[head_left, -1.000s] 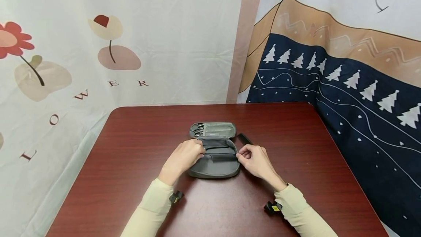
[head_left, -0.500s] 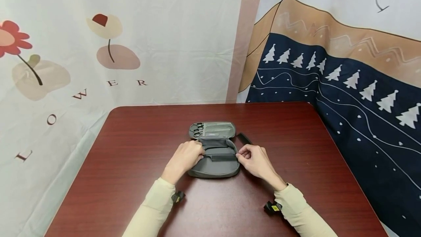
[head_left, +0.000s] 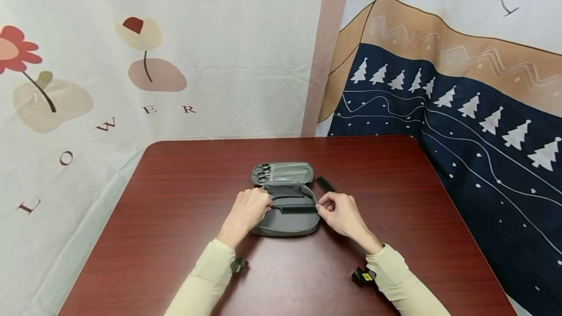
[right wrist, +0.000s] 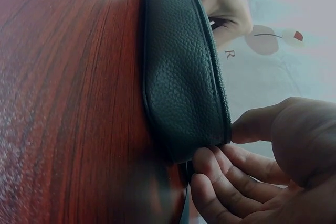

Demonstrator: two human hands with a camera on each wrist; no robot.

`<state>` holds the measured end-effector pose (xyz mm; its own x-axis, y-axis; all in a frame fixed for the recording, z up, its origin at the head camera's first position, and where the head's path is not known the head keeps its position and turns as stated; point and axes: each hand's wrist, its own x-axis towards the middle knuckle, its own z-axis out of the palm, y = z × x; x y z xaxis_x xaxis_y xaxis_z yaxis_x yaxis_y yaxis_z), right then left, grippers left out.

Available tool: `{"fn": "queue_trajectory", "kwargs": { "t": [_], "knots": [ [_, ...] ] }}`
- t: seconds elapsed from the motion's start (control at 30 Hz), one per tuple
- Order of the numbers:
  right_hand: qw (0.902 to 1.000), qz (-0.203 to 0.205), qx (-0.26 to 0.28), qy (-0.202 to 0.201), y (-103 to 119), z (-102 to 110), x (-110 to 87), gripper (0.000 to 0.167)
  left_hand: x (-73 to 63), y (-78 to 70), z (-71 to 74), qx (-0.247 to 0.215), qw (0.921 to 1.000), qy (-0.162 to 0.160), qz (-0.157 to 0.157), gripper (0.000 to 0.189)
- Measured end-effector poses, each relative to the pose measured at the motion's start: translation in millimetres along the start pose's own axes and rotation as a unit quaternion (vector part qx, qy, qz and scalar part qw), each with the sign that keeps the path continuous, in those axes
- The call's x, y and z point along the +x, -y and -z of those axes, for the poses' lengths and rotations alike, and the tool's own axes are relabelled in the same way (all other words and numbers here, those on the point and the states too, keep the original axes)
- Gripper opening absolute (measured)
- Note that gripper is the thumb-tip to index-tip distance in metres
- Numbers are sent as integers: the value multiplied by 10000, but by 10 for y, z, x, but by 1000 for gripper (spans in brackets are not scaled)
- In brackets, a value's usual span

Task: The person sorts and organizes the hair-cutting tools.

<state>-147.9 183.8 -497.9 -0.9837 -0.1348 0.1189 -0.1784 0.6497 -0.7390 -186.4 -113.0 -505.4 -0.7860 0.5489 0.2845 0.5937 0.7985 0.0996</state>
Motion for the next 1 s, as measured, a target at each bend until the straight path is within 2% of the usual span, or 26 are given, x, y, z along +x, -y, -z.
{"fn": "queue_trajectory", "kwargs": {
  "t": [0.03, 0.1, 0.13, 0.27, 0.4, 0.5, 0.6, 0.63, 0.73, 0.77, 0.83, 0.87, 0.97, 1.0],
  "knots": [
    [10000, 0, 2, -1, 0, 0, 0, 7, -11, 27, -46, -4, 10000, -53, -37, 20],
    [10000, 6, -7, -5, 2, 0, 0, 7, -34, 135, -245, 94, 9997, -186, -139, 20],
    [10000, 12, -11, -9, 2, 2, 1, 7, -36, 150, -274, 73, 9997, -204, -149, 18],
    [10000, 28, 16, -14, 13, 12, -1, 7, -67, 323, -603, 222, 9985, -409, -277, 16],
    [10000, -11, 44, 4, 23, 17, -5, 6, -66, 301, -603, 281, 9982, -469, -234, 18],
    [10000, -50, 33, 19, 27, 15, -6, 6, -65, 221, -466, 336, 9979, -536, -159, 22],
    [10000, -57, 36, 29, 27, 10, -3, 6, -73, 200, -421, 422, 9970, -637, -125, 23],
    [10000, -52, 40, 30, 26, 8, 0, 6, -70, 162, -348, 362, 9975, -607, -84, 24],
    [10000, -38, 41, 26, 22, 5, 5, 7, -59, 250, -539, 469, 9972, -576, -22, 29],
    [10000, -37, 41, 26, 22, 4, 6, 7, -59, 212, -477, 505, 9972, -552, -20, 28],
    [10000, -30, 39, 26, 21, 4, 4, 6, -55, 256, -593, 497, 9974, -530, 0, 30],
    [10000, -27, 43, 27, 20, 4, 2, 6, -59, 304, -696, 554, 9970, -542, -11, 31],
    [10000, -1, 59, 23, 21, 4, -2, 6, -68, 309, -730, 599, 9971, -480, -9, 30],
    [10000, 5, 60, 19, 21, 4, -3, 6, -68, 361, -840, 587, 9973, -452, 7, 32]
  ]
}}
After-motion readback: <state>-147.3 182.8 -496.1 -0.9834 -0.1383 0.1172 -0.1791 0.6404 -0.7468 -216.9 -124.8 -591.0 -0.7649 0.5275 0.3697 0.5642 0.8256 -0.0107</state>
